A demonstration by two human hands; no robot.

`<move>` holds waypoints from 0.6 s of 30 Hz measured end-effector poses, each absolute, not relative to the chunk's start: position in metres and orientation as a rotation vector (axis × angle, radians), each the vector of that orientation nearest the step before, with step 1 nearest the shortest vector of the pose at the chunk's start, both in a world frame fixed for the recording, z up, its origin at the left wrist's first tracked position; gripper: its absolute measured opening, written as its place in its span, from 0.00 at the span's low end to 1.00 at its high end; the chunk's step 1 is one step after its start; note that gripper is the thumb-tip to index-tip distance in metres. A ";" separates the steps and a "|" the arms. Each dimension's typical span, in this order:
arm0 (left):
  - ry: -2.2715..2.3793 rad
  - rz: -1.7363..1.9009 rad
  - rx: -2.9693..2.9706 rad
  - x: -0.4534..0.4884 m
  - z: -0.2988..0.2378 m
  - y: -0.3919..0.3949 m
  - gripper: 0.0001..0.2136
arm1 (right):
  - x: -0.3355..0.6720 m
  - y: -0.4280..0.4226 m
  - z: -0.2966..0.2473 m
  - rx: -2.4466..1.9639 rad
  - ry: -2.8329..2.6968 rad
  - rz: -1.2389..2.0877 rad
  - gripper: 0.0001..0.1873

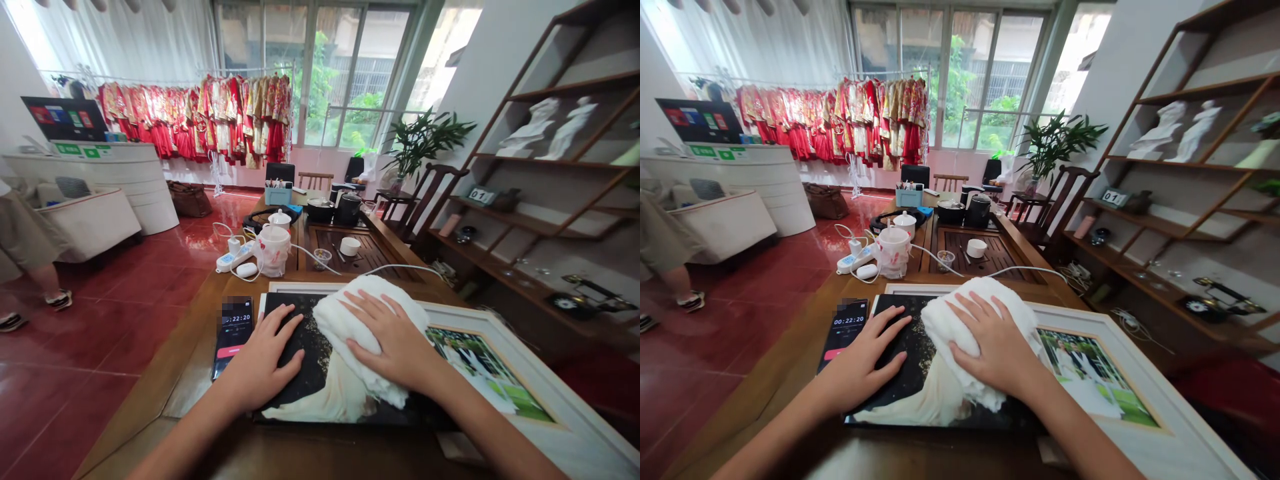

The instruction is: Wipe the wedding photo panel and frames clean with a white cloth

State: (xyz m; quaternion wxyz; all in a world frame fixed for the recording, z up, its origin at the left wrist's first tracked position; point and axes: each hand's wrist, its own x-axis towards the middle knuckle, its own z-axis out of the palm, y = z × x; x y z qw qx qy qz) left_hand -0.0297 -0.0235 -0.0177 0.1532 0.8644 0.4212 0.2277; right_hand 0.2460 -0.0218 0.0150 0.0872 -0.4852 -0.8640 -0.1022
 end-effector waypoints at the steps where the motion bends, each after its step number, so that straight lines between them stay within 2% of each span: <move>1: 1.210 0.653 2.477 -0.030 -0.018 -0.024 0.25 | 0.247 -0.028 0.014 -1.442 -2.581 -0.316 0.33; 10: 1.205 0.671 2.449 -0.033 -0.019 -0.024 0.24 | 0.261 -0.079 0.005 -1.391 -2.634 -0.414 0.35; 18: 1.204 0.641 2.452 -0.033 -0.017 -0.024 0.25 | 0.262 -0.035 0.010 -1.445 -2.589 -0.364 0.33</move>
